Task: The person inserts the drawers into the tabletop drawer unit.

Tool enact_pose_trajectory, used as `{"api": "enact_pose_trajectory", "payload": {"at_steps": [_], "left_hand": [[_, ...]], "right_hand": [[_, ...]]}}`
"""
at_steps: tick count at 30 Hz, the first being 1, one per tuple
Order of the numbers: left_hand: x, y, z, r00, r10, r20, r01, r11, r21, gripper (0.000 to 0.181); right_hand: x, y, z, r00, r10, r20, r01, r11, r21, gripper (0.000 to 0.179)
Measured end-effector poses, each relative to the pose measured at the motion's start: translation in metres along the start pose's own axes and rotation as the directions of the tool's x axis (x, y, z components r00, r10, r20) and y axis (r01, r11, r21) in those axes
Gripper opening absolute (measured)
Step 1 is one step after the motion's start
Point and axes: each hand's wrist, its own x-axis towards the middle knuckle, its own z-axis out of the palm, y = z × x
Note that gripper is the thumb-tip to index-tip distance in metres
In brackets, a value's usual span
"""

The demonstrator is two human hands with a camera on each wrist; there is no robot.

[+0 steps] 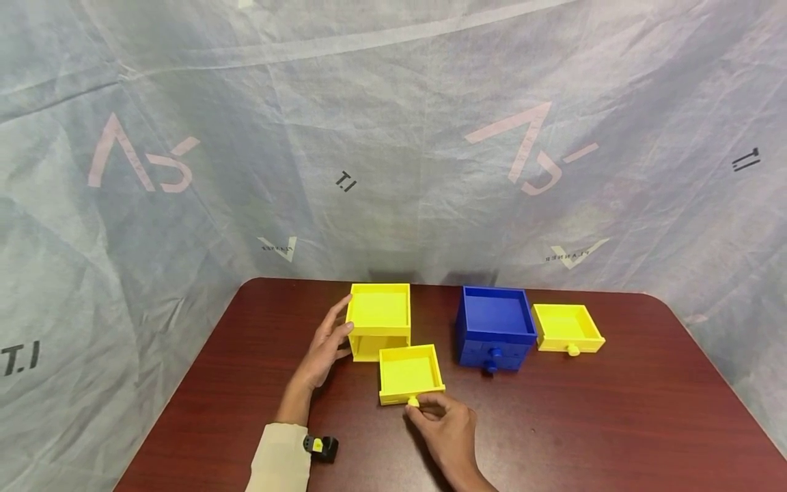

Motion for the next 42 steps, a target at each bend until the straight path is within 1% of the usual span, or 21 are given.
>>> {"api": "enact_pose_trajectory", "payload": {"at_steps": [4, 11, 20, 25, 34, 42], "left_hand": [[0.0, 0.0, 0.0, 1.0, 0.002, 0.004, -0.002, 1.0, -0.003, 0.054], [0.0, 0.0, 0.0, 1.0, 0.0, -0.005, 0.0, 1.0, -0.007, 0.055], [0.001, -0.002, 0.001, 1.0, -0.005, -0.013, 0.005, 1.0, -0.006, 0.055], [0.001, -0.001, 0.001, 1.0, -0.007, -0.006, 0.007, 1.0, -0.001, 0.055], [0.0, 0.001, 0.0, 1.0, -0.007, -0.004, 0.007, 1.0, -0.008, 0.055], [0.001, -0.001, 0.001, 1.0, -0.011, -0.011, 0.011, 1.0, -0.003, 0.053]], "right_hand": [[-0.001, 0.0, 0.0, 1.0, 0.001, 0.006, -0.001, 1.0, 0.012, 0.016], [0.0, -0.002, 0.002, 1.0, 0.0, 0.016, 0.0, 1.0, -0.013, 0.015], [-0.001, -0.002, 0.006, 0.999, 0.015, 0.042, -0.015, 1.0, -0.003, 0.015], [-0.001, -0.003, 0.007, 0.999, 0.011, 0.034, -0.01, 1.0, -0.02, 0.015], [-0.002, -0.004, 0.011, 0.999, 0.009, 0.042, -0.01, 1.0, 0.022, 0.015], [-0.003, -0.007, 0.013, 0.998, 0.024, 0.053, -0.025, 1.0, 0.016, 0.015]]}}
